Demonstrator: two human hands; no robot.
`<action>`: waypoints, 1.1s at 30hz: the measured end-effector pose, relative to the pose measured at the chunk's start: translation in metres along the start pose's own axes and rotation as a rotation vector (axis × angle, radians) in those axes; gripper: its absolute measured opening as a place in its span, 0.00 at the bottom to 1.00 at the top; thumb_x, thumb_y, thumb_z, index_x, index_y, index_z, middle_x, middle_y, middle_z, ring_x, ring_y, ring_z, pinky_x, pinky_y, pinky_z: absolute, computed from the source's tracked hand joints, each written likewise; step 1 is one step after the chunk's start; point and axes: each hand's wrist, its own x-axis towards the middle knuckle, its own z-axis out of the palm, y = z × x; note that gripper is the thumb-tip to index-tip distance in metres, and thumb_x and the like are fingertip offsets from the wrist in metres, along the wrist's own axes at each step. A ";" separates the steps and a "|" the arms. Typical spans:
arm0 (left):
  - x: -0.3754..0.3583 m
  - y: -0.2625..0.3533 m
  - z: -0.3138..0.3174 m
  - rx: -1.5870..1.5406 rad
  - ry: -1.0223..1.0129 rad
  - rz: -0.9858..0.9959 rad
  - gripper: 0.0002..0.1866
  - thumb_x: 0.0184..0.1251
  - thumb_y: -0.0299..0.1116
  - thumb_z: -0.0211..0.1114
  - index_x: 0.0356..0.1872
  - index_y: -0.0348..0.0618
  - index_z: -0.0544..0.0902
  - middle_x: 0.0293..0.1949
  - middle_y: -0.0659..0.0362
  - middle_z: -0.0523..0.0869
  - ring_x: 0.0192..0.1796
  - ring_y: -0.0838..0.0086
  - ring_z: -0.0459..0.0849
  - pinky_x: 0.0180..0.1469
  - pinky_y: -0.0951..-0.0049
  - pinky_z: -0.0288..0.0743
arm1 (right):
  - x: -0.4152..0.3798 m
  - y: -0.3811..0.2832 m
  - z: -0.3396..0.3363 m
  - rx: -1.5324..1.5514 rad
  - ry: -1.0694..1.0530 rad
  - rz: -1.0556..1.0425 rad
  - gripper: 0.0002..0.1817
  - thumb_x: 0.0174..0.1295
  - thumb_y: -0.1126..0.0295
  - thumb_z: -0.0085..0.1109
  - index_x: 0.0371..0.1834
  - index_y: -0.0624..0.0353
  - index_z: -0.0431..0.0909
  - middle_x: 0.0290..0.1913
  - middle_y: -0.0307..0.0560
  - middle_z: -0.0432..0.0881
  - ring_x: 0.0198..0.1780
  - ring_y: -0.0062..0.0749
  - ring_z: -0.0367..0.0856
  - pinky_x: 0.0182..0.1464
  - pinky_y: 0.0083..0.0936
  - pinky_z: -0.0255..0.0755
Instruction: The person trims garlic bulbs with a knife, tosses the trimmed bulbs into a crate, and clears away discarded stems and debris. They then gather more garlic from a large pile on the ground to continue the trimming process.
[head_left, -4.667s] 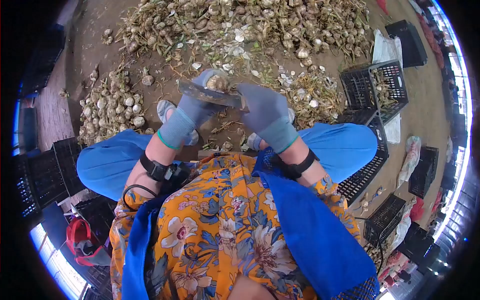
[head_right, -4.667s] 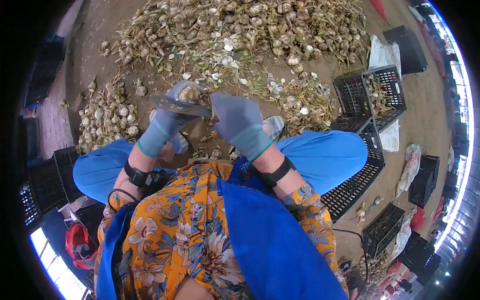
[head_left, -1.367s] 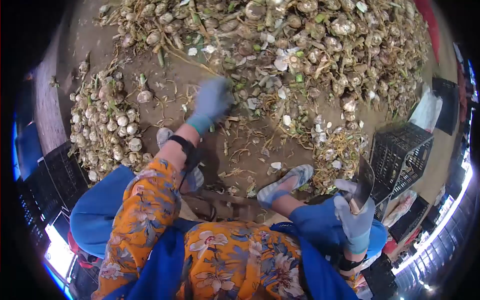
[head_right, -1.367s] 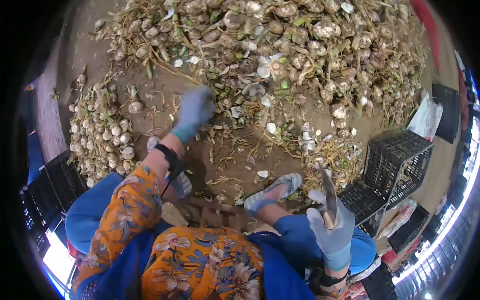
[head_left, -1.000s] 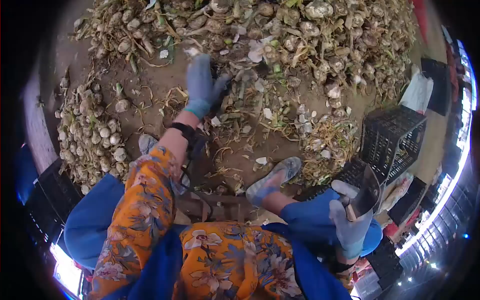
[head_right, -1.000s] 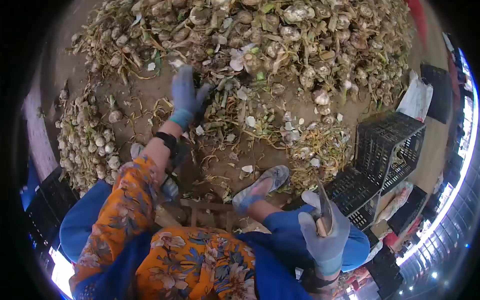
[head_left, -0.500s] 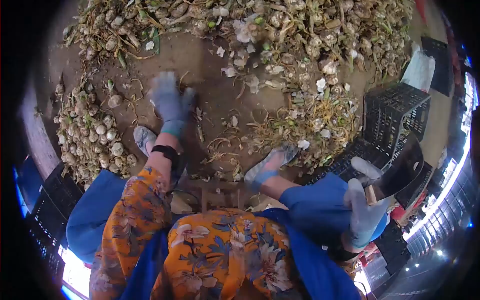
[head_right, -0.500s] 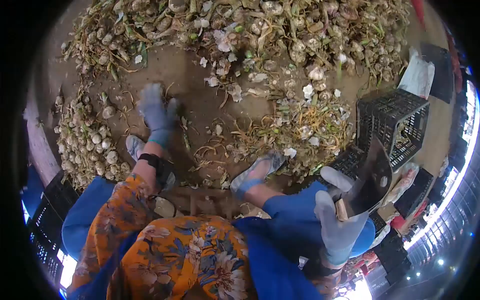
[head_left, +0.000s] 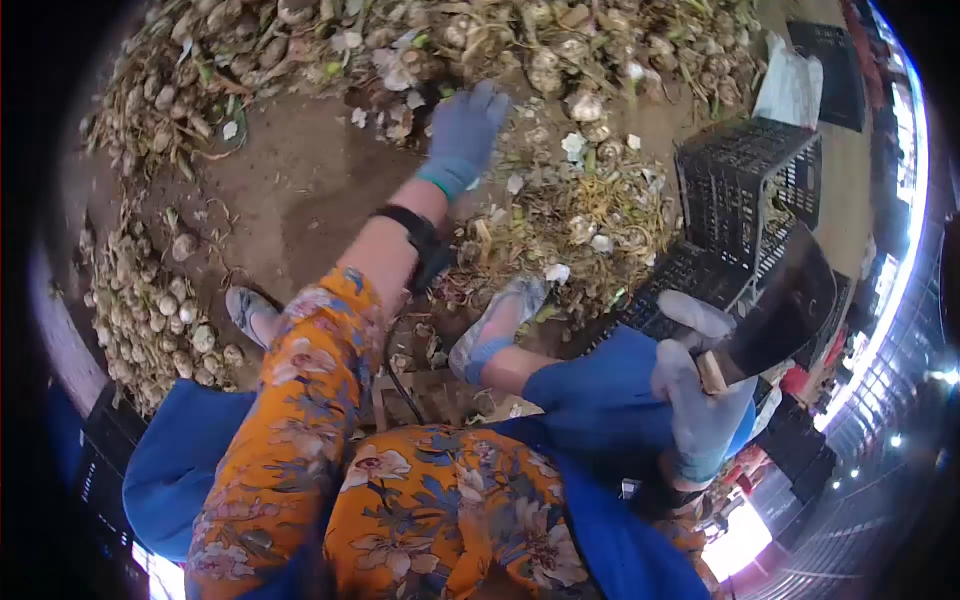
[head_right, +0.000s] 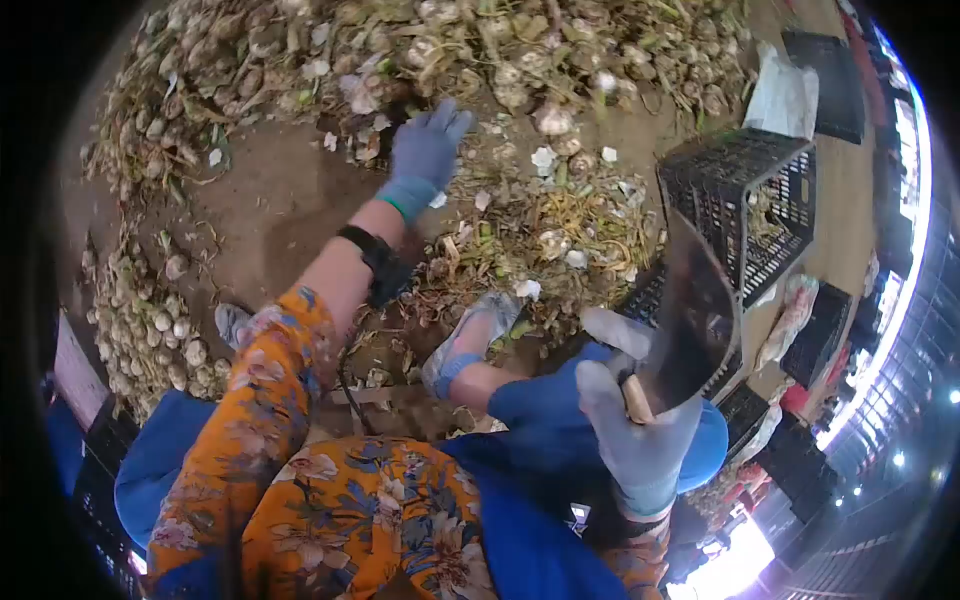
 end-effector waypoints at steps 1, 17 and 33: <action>0.006 -0.009 -0.008 0.090 -0.111 -0.028 0.21 0.60 0.26 0.56 0.56 0.53 0.75 0.56 0.54 0.75 0.52 0.61 0.79 0.48 0.63 0.77 | 0.000 -0.002 -0.001 0.003 0.019 0.004 0.21 0.57 0.81 0.61 0.55 0.70 0.74 0.34 0.45 0.82 0.23 0.15 0.72 0.27 0.12 0.66; 0.005 0.004 -0.020 -0.043 -0.285 -0.301 0.27 0.55 0.50 0.68 0.50 0.42 0.76 0.50 0.49 0.82 0.50 0.53 0.82 0.51 0.57 0.76 | -0.020 0.012 -0.019 -0.081 -0.288 -0.466 0.28 0.48 0.75 0.67 0.57 0.54 0.75 0.43 0.48 0.83 0.39 0.42 0.84 0.41 0.29 0.77; -0.029 0.041 -0.048 -0.529 0.130 -0.012 0.32 0.59 0.48 0.67 0.61 0.40 0.73 0.61 0.46 0.73 0.62 0.54 0.73 0.62 0.61 0.68 | -0.027 0.013 -0.056 0.327 -0.140 0.043 0.16 0.57 0.82 0.56 0.51 0.68 0.77 0.27 0.43 0.81 0.24 0.20 0.77 0.26 0.16 0.68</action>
